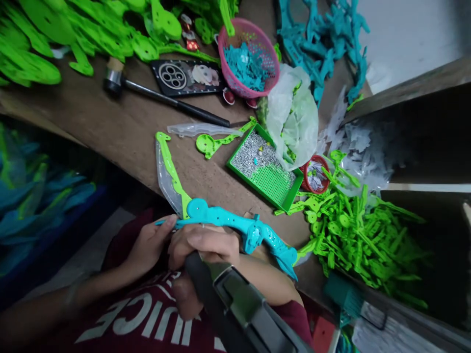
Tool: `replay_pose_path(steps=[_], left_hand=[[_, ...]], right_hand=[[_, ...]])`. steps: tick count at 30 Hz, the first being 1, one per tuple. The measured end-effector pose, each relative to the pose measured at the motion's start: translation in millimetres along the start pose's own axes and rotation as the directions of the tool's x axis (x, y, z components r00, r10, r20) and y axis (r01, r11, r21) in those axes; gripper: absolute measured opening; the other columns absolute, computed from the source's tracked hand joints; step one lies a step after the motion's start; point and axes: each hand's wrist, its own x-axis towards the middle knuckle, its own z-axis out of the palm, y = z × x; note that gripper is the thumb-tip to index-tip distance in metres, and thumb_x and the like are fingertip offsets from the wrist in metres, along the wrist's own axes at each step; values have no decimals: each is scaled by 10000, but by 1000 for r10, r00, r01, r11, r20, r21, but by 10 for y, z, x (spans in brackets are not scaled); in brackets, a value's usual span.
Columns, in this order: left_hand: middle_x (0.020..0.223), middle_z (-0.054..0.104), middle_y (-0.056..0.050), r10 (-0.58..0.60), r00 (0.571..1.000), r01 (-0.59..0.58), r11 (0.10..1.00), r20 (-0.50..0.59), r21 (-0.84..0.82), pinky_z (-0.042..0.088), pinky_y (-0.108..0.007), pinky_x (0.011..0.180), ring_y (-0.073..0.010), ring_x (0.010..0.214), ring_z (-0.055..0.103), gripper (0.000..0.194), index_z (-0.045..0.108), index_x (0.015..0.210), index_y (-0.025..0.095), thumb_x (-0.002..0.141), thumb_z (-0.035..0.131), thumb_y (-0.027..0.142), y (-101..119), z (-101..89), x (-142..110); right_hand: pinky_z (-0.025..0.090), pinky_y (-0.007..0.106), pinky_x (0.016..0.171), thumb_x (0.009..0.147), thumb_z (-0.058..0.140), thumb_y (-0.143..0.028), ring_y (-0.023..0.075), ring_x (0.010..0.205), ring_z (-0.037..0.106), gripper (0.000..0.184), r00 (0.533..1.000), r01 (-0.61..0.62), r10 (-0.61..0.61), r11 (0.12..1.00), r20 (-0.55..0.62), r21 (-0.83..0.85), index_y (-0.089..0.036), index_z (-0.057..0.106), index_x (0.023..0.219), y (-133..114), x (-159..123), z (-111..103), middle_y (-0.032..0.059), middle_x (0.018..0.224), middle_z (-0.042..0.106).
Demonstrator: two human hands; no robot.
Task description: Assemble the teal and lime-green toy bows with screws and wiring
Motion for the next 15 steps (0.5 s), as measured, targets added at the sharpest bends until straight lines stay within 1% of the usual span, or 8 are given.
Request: replay_pose_path(steps=[3, 5, 6, 8, 10, 13, 15], left_hand=[[628, 591, -6, 38, 999, -38, 999, 21, 3, 476, -269, 628, -156, 613, 526, 458, 532, 648, 202, 882, 486, 593, -19, -11, 3], [638, 577, -4, 40, 998, -40, 999, 43, -21, 454, -262, 609, -150, 620, 505, 445, 542, 672, 196, 889, 483, 579, -25, -16, -10], [632, 563, 0, 39, 998, -37, 999, 49, -35, 443, -260, 596, -147, 617, 493, 442, 539, 678, 194, 891, 485, 578, -26, -18, -20], [608, 520, 13, 34, 998, -32, 998, 45, -56, 420, -257, 564, -139, 596, 460, 442, 522, 677, 196, 890, 492, 583, -19, -20, -38], [586, 490, 22, 33, 999, -31, 998, 36, -58, 403, -255, 536, -133, 574, 434, 454, 505, 661, 200, 885, 498, 595, 1, -20, -37], [570, 521, 13, 38, 999, -38, 999, 21, -33, 441, -259, 544, -140, 560, 472, 475, 529, 639, 200, 850, 535, 625, 47, -26, 14], [579, 578, -3, 25, 1000, -25, 999, -6, -35, 496, -270, 572, -164, 579, 549, 488, 557, 646, 201, 817, 571, 658, 66, -59, 53]], right_hand=[[584, 232, 613, 1056, 307, -465, 98, 527, 611, 413, 1000, -22, 22, 1000, 0, -18, -258, 518, 767, 67, 30, 56, -36, 577, 595], [603, 247, 664, 1035, 385, -470, 117, 570, 637, 357, 998, -57, 58, 997, 9, -60, -250, 545, 803, 89, 27, 97, -17, 611, 612], [611, 253, 700, 1018, 438, -457, 126, 605, 656, 297, 999, -45, 46, 997, 7, -66, -248, 558, 843, 105, 21, 118, -12, 635, 624], [614, 248, 739, 985, 528, -408, 126, 656, 680, 174, 999, 31, -32, 998, -13, -53, -251, 555, 915, 160, 11, 163, -18, 670, 636], [609, 236, 722, 966, 572, -375, 117, 648, 685, 140, 996, 88, -88, 995, 1, -39, -250, 530, 920, 238, 18, 209, -29, 661, 631], [589, 252, 652, 995, 484, -409, 111, 540, 641, 188, 997, 66, -63, 996, 53, -57, -238, 490, 917, 296, 84, 232, -51, 568, 569], [565, 260, 596, 1003, 392, -484, 108, 486, 595, 257, 998, -8, 18, 989, 66, -144, -238, 447, 1055, 214, 164, 147, -78, 542, 525]])
